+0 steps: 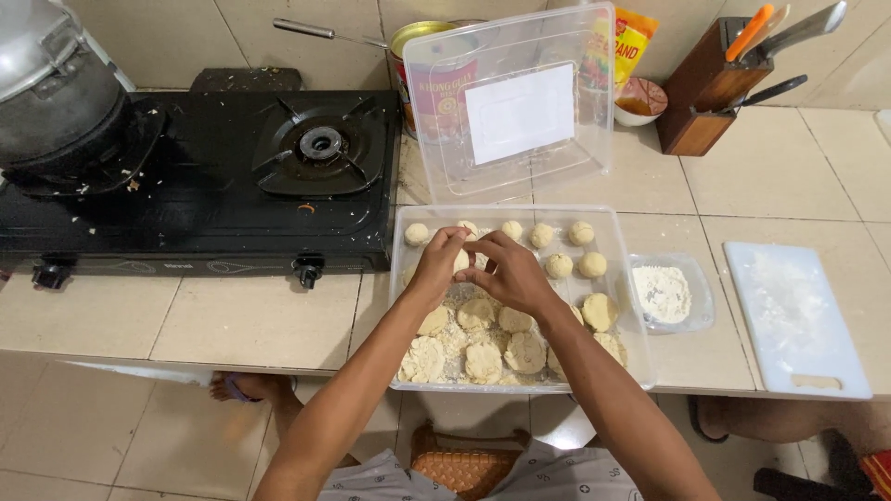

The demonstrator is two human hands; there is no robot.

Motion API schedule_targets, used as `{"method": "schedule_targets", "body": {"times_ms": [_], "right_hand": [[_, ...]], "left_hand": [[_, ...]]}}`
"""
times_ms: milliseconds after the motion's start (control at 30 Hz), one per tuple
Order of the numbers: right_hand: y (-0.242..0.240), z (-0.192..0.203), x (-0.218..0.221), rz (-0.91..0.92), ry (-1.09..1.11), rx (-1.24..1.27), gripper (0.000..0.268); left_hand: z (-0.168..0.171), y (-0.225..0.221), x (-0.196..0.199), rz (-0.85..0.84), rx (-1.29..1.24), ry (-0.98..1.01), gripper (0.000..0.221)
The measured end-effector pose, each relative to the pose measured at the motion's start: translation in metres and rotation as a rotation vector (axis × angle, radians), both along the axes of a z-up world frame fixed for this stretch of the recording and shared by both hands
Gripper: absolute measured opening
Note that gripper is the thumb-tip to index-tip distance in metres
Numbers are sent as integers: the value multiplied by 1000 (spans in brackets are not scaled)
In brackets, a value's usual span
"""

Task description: The person is shaping small portions of dough into balls and arranging them in a plastic tray on a kitchen counter.

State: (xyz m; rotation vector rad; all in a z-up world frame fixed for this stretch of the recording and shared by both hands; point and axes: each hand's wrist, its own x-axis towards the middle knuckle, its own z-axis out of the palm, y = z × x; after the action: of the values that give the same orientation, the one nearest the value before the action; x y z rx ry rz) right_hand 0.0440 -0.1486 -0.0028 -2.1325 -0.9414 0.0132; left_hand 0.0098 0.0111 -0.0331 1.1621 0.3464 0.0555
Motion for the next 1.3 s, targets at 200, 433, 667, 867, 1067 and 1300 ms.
{"method": "schedule_targets", "body": {"times_ms": [200,433,667,867,1067,1300], "right_hand": [[-2,-8,7,-28,53,60,41],[-1,5,1,21,172,158,35],[1,4,3,-40,189,157,32],[1,-3,-1,16,79,21,52],[3,-5,-5,-56,-32,-61,40],[5,-8,-6,0,-86,-142,47]], "left_hand": [[-6,-2,4,-34,88,14,30],[-1,-1,-1,-4,13,-6,35],[-12,1,7,-33,153,-11,44],[-4,2,4,11,102,25,43],[0,0,3,49,123,34,35],[-32,12,13,16,73,38,50]]}}
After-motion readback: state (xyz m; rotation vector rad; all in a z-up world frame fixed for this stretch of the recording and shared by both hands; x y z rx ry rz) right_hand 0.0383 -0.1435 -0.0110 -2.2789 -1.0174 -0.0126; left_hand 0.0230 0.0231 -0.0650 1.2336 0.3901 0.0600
